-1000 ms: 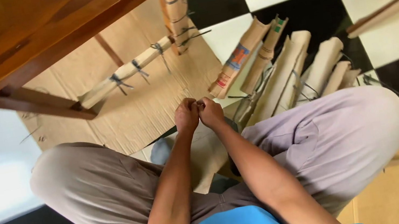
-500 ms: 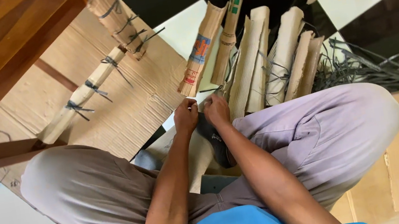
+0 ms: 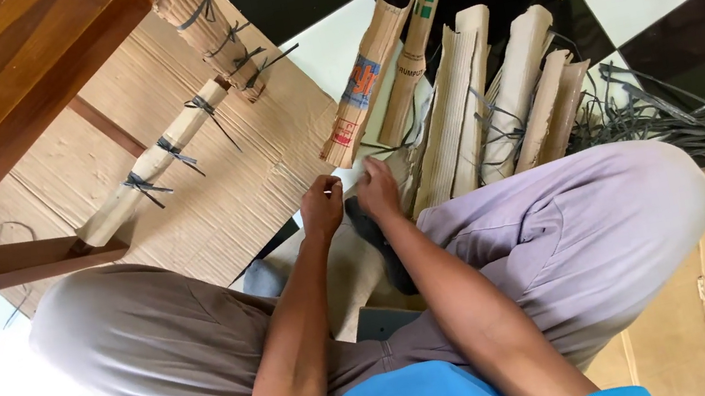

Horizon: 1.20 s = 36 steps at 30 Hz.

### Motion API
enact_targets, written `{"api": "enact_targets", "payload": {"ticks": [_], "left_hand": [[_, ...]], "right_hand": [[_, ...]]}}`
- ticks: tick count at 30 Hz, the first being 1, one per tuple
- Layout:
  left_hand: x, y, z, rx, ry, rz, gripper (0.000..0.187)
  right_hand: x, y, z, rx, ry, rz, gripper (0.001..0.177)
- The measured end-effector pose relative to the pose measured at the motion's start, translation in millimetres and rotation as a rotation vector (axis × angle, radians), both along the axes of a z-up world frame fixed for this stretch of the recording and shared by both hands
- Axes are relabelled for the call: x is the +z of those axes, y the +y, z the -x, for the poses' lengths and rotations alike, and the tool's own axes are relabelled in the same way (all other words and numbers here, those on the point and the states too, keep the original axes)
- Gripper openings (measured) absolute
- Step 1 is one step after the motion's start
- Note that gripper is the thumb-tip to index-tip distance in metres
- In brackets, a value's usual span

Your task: Wrapping a wooden chair leg with protective cardboard and securing it with ties

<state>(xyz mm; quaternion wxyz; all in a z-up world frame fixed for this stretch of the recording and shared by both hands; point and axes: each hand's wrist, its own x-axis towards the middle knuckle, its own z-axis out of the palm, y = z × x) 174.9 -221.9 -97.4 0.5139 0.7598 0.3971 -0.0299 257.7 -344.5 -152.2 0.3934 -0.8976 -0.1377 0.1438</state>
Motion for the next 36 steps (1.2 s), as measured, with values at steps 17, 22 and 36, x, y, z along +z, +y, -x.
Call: {"api": "enact_targets", "payload": {"ticks": [17, 22, 36], "left_hand": [[27, 35, 9, 0.383, -0.333, 0.436, 0.021], [52, 47, 26, 0.524, -0.415, 0.43, 0.017], [29, 84, 90, 0.92, -0.634, 0.137, 0.011]], "right_hand": [[100, 42, 40, 0.369, -0.188, -0.153, 0.01], [109, 48, 51, 0.274, 0.071, -0.124, 0.022], [56, 83, 85, 0.666, 0.374, 0.132, 0.029]]}}
